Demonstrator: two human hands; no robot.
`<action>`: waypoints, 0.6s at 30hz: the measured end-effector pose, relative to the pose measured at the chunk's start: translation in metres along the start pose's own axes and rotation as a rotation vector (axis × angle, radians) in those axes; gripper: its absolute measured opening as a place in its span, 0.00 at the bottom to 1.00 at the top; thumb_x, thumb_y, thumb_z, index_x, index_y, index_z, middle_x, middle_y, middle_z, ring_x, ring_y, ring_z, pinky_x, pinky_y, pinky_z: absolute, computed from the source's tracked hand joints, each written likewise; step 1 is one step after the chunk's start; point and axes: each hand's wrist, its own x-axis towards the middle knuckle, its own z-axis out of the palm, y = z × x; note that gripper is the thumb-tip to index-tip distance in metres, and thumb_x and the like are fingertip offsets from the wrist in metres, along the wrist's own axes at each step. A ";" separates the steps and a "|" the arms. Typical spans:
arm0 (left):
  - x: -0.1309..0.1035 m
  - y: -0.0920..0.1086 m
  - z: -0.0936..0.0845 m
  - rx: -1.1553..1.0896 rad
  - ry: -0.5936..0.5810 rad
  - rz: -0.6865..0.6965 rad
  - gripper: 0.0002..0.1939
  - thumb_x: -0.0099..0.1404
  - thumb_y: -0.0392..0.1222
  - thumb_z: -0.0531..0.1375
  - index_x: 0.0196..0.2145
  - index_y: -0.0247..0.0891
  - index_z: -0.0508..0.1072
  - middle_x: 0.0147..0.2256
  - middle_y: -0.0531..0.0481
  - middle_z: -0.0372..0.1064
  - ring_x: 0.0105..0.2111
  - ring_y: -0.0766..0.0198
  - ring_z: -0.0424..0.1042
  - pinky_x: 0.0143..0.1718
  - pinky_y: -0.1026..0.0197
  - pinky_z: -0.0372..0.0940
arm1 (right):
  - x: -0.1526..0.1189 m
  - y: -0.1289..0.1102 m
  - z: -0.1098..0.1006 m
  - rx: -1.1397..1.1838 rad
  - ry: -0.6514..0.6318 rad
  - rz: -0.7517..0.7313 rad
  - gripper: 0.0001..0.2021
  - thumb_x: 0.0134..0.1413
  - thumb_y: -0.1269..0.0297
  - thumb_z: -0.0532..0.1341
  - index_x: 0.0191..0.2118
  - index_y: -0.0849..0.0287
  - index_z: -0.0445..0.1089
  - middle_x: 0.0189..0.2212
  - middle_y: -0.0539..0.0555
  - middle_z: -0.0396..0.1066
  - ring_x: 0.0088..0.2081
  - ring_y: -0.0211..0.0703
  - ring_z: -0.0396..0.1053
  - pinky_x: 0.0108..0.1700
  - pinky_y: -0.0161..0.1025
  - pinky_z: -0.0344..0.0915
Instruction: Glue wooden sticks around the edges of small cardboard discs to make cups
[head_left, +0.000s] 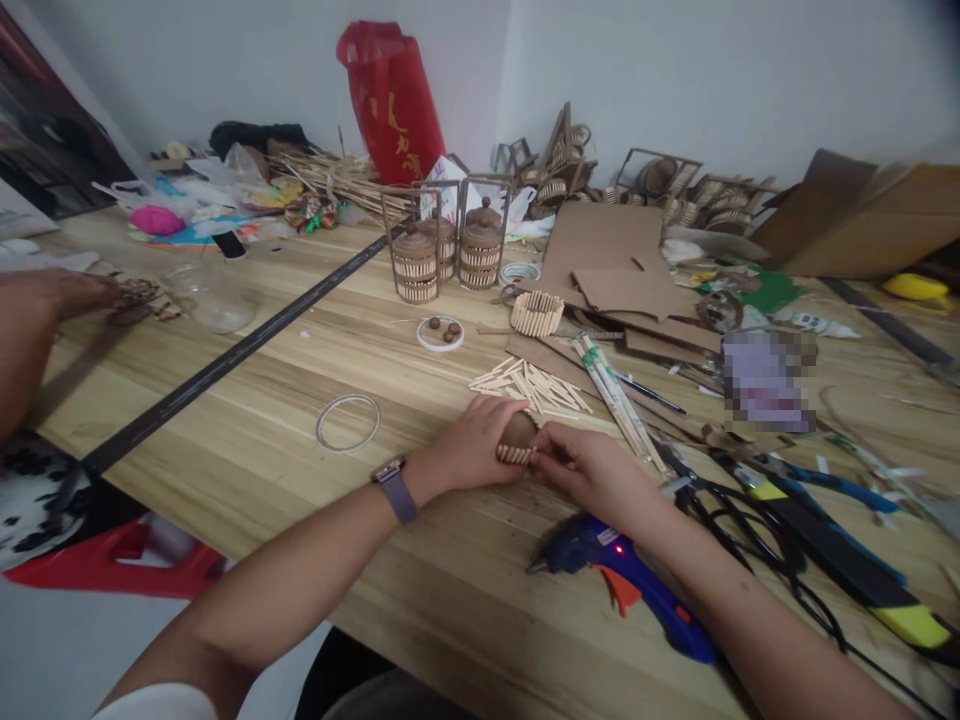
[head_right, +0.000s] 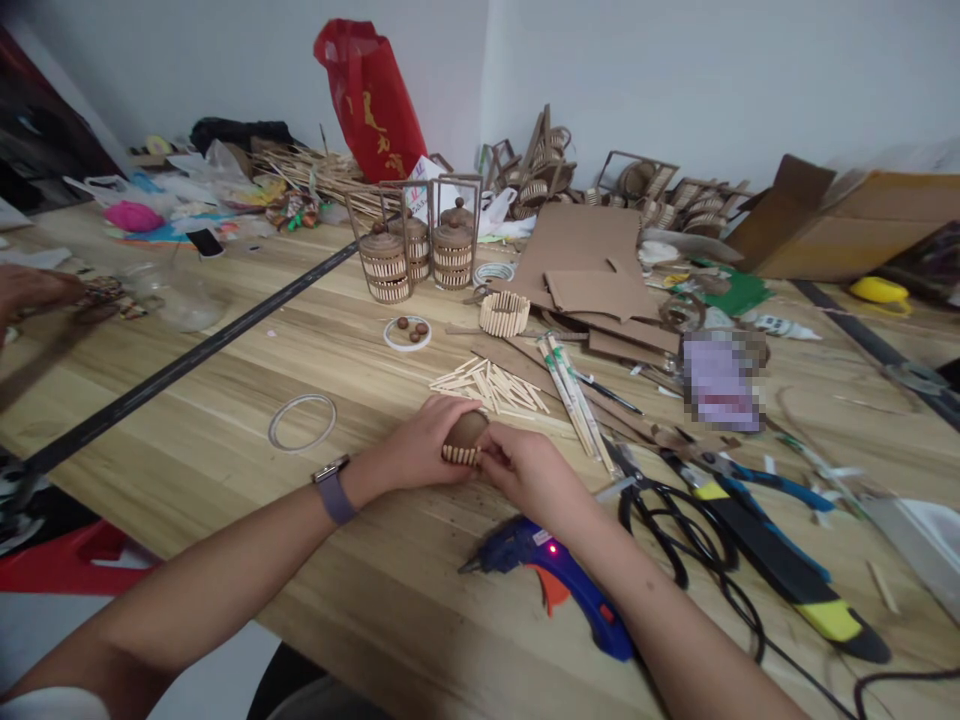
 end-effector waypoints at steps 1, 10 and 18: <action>0.000 0.000 0.000 -0.003 0.003 0.003 0.38 0.49 0.37 0.69 0.56 0.38 0.60 0.54 0.40 0.62 0.56 0.48 0.60 0.58 0.45 0.58 | 0.000 0.000 0.000 -0.005 0.000 0.005 0.06 0.54 0.66 0.56 0.27 0.57 0.67 0.22 0.48 0.69 0.24 0.39 0.64 0.27 0.33 0.55; -0.003 -0.005 0.001 -0.041 0.007 0.024 0.38 0.52 0.36 0.68 0.58 0.34 0.58 0.59 0.34 0.55 0.62 0.49 0.54 0.63 0.46 0.52 | 0.000 0.002 -0.006 0.028 -0.046 0.040 0.08 0.53 0.63 0.57 0.39 0.57 0.70 0.22 0.47 0.69 0.24 0.40 0.64 0.27 0.34 0.57; -0.005 -0.004 0.000 -0.039 0.016 -0.018 0.46 0.48 0.42 0.72 0.60 0.41 0.55 0.63 0.35 0.46 0.65 0.47 0.46 0.64 0.42 0.48 | -0.033 0.001 -0.043 -0.215 -0.172 0.111 0.13 0.55 0.56 0.57 0.22 0.53 0.64 0.17 0.49 0.66 0.20 0.40 0.61 0.23 0.37 0.53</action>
